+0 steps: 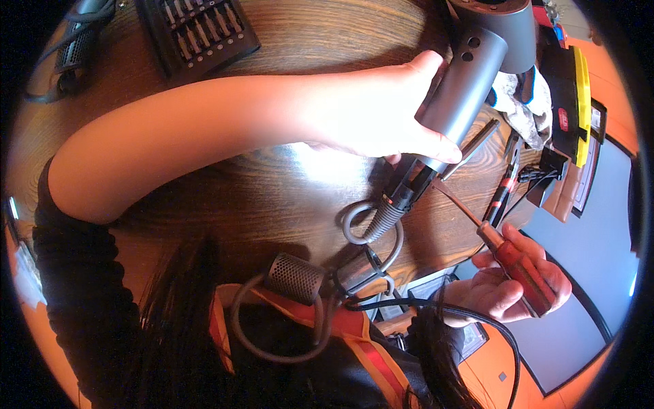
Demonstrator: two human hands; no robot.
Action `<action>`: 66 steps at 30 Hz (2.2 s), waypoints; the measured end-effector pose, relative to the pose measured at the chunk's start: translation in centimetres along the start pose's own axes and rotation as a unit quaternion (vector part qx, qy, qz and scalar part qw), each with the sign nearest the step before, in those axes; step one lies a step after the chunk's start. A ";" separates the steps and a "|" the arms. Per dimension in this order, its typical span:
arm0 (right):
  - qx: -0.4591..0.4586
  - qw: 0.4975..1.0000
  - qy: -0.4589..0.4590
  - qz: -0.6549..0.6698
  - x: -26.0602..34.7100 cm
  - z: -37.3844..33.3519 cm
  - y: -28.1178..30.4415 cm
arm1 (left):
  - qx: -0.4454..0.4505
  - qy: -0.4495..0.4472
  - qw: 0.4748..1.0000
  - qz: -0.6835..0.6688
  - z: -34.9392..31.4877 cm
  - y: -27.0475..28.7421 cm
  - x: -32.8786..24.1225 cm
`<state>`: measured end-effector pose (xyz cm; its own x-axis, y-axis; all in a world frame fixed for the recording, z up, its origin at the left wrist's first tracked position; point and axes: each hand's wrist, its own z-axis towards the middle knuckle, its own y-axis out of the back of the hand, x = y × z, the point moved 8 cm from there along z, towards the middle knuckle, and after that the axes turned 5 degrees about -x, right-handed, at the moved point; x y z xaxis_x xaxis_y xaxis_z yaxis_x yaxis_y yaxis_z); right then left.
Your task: The person uses a screwdriver to remove screws from the base and handle of a hairdryer. They detach the lower housing and set it aside on the table.
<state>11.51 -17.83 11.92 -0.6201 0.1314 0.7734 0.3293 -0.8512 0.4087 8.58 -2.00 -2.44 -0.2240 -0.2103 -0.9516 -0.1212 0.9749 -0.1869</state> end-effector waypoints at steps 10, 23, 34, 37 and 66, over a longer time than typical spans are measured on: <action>0.378 0.860 -0.032 -0.342 3.6 4.2 -2.6 | 0.030 0.080 0.959 -0.270 -0.7 -0.6 0.2; 0.505 0.801 0.114 -0.300 5.5 0.4 -7.3 | 0.095 0.040 0.879 -0.465 0.2 -1.0 0.5; 0.487 0.796 0.156 -0.324 6.3 -1.9 -8.2 | -0.022 0.032 0.938 -0.345 -0.2 0.0 1.0; 0.510 0.736 0.264 -0.359 6.8 -2.3 -8.5 | -0.031 -0.005 0.966 -0.258 -0.6 0.4 0.2; 0.469 0.673 0.401 -0.408 7.3 -5.0 -10.1 | -0.001 0.034 0.921 -0.388 -1.2 0.5 -1.8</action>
<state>0.11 -10.75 11.03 -0.9279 -0.2762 -0.2505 -0.2826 0.0827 0.9557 7.76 -1.17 -0.49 -0.1290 -0.8480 -0.5140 -0.2712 0.5288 -0.8043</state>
